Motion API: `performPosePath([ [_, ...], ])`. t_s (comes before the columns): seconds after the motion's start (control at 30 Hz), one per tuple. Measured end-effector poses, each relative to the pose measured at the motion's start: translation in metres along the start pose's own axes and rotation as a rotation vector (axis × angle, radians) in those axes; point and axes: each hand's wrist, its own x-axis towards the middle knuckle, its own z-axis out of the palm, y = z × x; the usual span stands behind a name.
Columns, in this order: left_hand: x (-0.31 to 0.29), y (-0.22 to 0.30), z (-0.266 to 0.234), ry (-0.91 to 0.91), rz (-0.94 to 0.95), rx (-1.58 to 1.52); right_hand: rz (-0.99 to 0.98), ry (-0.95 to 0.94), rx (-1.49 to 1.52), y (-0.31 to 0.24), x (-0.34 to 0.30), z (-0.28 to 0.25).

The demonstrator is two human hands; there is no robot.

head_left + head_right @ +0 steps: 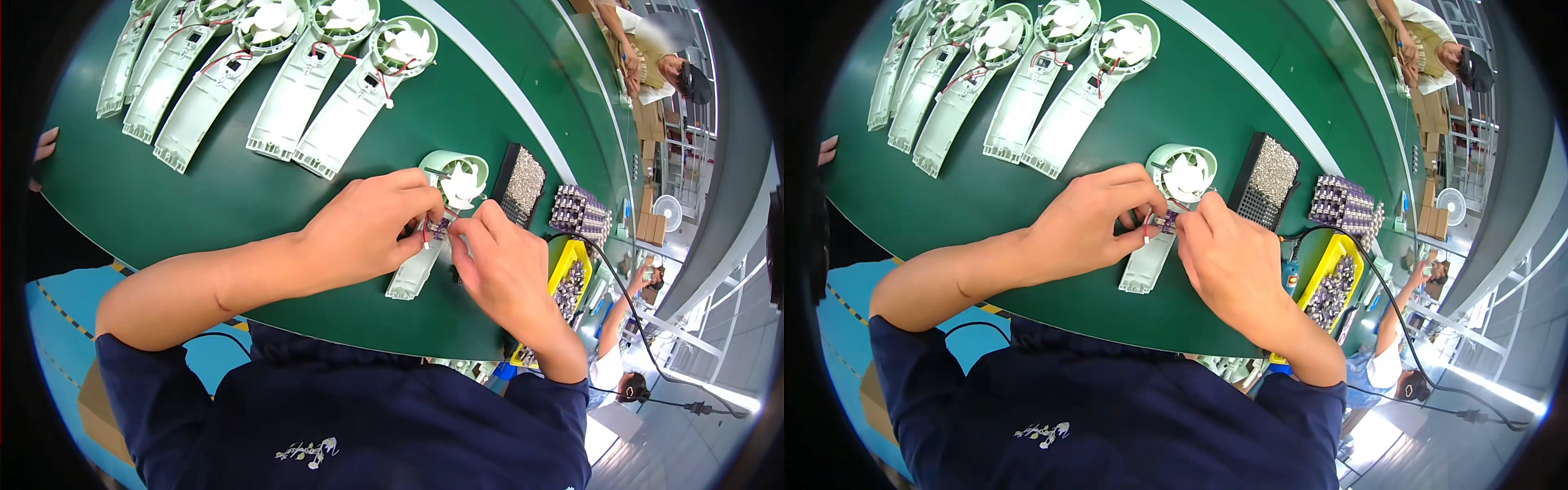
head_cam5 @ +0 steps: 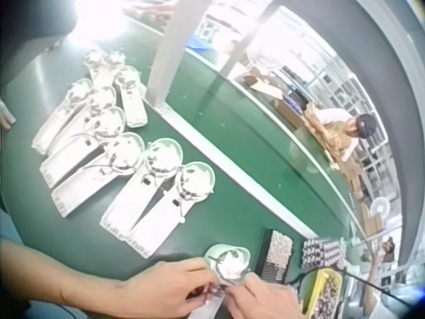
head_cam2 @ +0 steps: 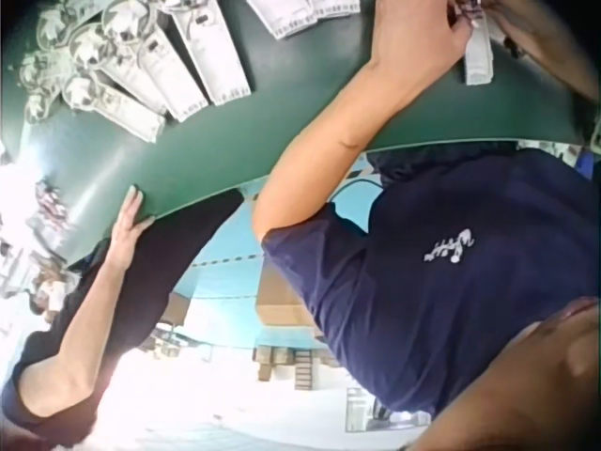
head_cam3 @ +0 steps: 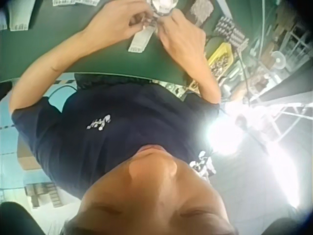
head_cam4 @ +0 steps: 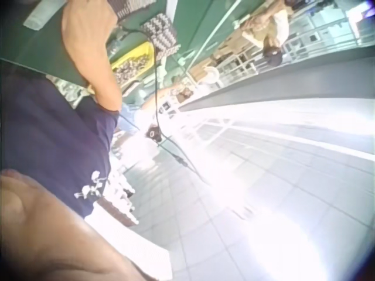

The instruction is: The recorder is assembling small handheld fans on a production line, including inserting circuit boards and using an electric screwdriver.

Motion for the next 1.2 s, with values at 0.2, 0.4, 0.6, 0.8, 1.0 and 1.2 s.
performPosePath([
  [0.2, 0.001, -0.001, -0.001, 0.003, 0.004, -0.009, -0.204, -0.191, -0.354, -0.017, 0.015, -0.017],
  [0.4, 0.002, 0.002, -0.001, -0.009, 0.015, -0.027, -0.200, -0.228, -0.293, -0.009, 0.014, -0.016],
  [0.6, 0.000, -0.002, -0.001, -0.001, 0.016, -0.057, -0.116, 0.006, 0.164, 0.001, 0.004, -0.006],
  [0.8, 0.003, 0.002, -0.004, -0.036, -0.001, -0.098, -0.266, 0.118, 0.453, 0.018, 0.014, 0.017],
  [1.0, 0.004, -0.001, -0.004, -0.055, -0.006, -0.090, -0.056, 0.038, 0.798, 0.033, 0.013, 0.025],
  [1.2, 0.002, -0.001, -0.003, -0.022, 0.002, -0.079, 0.245, 0.119, 0.950, 0.022, 0.003, 0.026],
])
